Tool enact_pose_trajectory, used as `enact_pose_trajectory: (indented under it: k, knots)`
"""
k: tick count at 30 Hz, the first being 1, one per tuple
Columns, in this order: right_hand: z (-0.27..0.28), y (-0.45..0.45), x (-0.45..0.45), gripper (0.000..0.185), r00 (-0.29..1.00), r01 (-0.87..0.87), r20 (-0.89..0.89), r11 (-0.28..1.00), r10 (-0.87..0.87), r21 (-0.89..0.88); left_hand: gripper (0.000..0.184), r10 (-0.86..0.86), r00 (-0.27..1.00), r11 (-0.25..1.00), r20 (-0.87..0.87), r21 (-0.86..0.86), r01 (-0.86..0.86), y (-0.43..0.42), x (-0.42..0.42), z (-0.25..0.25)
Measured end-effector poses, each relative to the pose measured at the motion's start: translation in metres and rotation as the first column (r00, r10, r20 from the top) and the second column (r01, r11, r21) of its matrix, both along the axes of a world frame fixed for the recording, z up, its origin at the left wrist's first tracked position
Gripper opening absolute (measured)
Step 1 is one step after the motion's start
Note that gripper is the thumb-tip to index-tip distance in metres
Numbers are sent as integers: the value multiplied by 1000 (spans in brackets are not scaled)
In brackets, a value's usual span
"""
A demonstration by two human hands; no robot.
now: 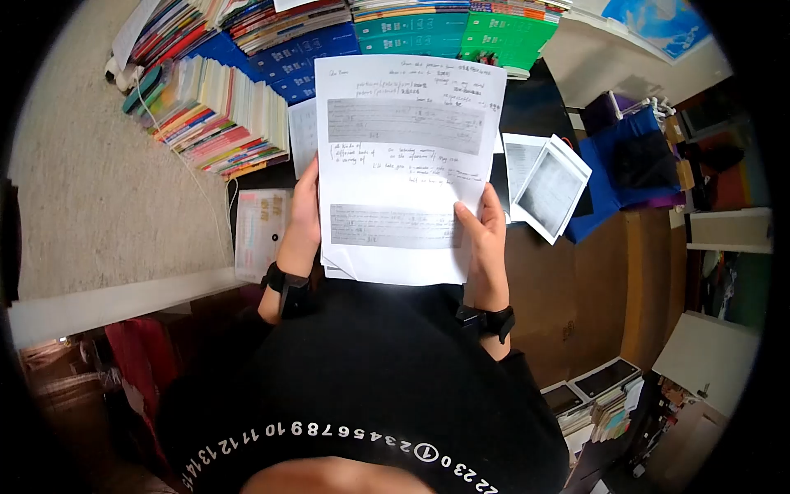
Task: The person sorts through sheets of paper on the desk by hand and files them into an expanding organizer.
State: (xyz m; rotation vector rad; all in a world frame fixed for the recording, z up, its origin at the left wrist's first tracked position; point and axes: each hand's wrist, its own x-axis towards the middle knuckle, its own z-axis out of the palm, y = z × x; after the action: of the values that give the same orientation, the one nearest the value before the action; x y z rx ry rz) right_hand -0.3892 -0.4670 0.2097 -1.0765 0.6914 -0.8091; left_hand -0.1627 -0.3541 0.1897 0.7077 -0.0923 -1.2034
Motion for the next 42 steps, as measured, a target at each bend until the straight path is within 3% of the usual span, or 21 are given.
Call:
enact_pose_trajectory:
  k: [3,6,16,19,22,23,26,28,30,31,32,34,35,36,40,42]
  knots:
    - [-4,-1,1,40,999,4,32,1000,-5,19,42,16,964,982,264,177,-65,3,-4,9]
    - [0,1,3,41,999,-12,43,997,8,74,42,-32,947,995,319,100,0,6,-3,11]
    - [-7,-3,1,39,999,-43,3,998,43,42,39,-68,965,987,253,158,28,11,7,12]
    - [-15,-8,-4,35,986,-134,-102,991,130,-24,39,-121,916,977,382,211,41,14,7,10]
    - [-14,-10,-2,31,970,-202,-148,977,190,-67,43,-198,936,949,291,296,108,14,6,12]
    - [-17,-10,-2,32,975,-181,-145,980,169,-78,46,-247,896,939,369,318,128,14,8,6]
    - [-29,-24,-17,33,990,-18,-144,998,8,-62,49,-65,828,995,557,99,11,9,2,11]
    - [-27,-34,-27,35,981,196,-16,980,-196,36,49,-90,865,996,494,18,93,16,6,30]
    - [-23,-44,-41,41,969,202,127,976,-212,81,50,-34,880,995,474,-64,73,17,10,38]
    - [-29,-56,-53,43,989,52,136,996,-61,68,45,-47,907,997,419,-32,67,14,11,42]
    - [-39,-60,-57,42,976,23,212,995,-44,99,44,-41,844,999,535,28,31,10,13,34]
    - [-47,-55,-53,44,947,168,230,957,-223,238,42,-58,680,989,731,133,-59,3,16,6]
    - [-51,-56,-55,43,947,162,228,952,-224,260,40,-45,666,984,745,148,-100,3,15,-2]
    - [-55,-57,-58,42,947,161,225,945,-229,284,38,-81,722,983,687,173,-54,4,16,-4]
    - [-62,-54,-66,37,908,173,290,900,-303,399,34,-28,753,983,657,156,-99,10,15,-4]
    - [-78,-59,-77,33,847,68,444,887,-293,456,36,40,776,984,629,111,-140,10,13,1]
